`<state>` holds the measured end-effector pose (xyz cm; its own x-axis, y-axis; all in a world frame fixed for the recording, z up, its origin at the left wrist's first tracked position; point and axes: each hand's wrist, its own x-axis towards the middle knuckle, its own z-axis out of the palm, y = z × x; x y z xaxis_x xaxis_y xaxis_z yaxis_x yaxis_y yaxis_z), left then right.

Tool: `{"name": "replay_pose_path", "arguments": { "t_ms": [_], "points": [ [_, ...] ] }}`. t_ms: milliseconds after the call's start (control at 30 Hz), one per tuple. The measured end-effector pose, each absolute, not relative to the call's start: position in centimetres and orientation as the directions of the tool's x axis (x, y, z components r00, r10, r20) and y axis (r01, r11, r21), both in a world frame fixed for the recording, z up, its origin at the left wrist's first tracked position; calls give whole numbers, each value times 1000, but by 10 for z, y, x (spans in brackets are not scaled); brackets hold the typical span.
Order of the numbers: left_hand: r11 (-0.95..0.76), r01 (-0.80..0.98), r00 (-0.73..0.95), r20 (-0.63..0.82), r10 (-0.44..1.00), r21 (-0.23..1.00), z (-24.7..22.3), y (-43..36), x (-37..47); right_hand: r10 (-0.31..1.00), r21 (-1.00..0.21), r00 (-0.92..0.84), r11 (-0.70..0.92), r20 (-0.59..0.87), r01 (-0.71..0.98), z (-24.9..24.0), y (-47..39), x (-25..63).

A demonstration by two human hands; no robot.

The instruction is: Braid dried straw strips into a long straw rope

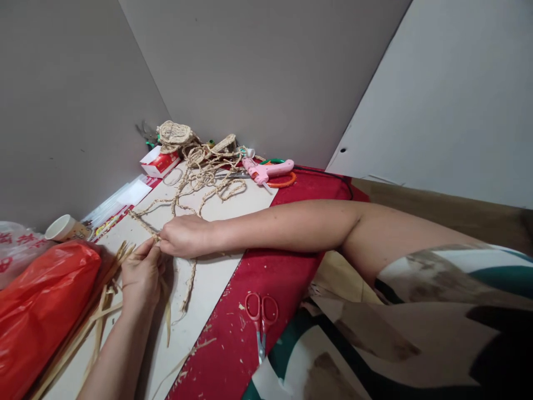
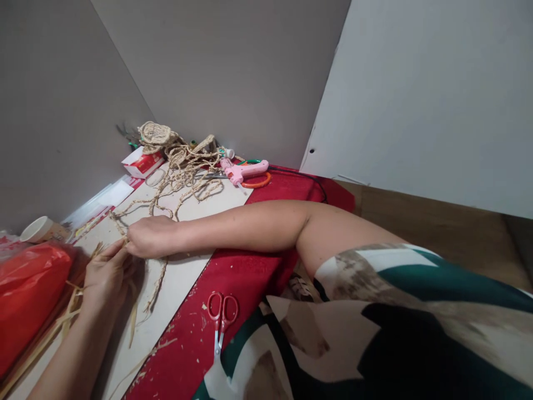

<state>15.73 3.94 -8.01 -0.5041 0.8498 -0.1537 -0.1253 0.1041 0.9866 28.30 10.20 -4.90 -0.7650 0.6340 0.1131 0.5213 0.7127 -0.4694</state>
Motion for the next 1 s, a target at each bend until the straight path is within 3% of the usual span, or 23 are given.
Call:
{"name": "replay_pose_path", "arguments": {
  "t_ms": [233, 433, 633, 833, 900, 1000],
  "points": [
    [-16, -188, -397, -62, 916, 982, -76, 36, 155, 669, -387, -730, 715, 139, 582, -49, 90, 266],
    [18, -225, -417, -113, 902, 974, -82, 43, 144, 687, -392, -725, 679, 43, 621, -42, 78, 254],
    [21, -250, -435, -132, 890, 968, -83, 46, 138, 553, -344, -832, 788, 33, 510, -33, 76, 267],
    [101, -276, -375, -204, 904, 956, -75, 43, 139, 713, -535, -607, 684, 350, 495, -28, 101, 282],
    [113, -274, -367, -213, 905, 955, -73, 43, 139, 718, -642, -638, 633, 279, 432, -31, 107, 279],
    [105, -264, -375, -202, 905, 959, -73, 43, 137, 601, -878, -797, 347, -62, 330, -39, 111, 271]
  ]
}}
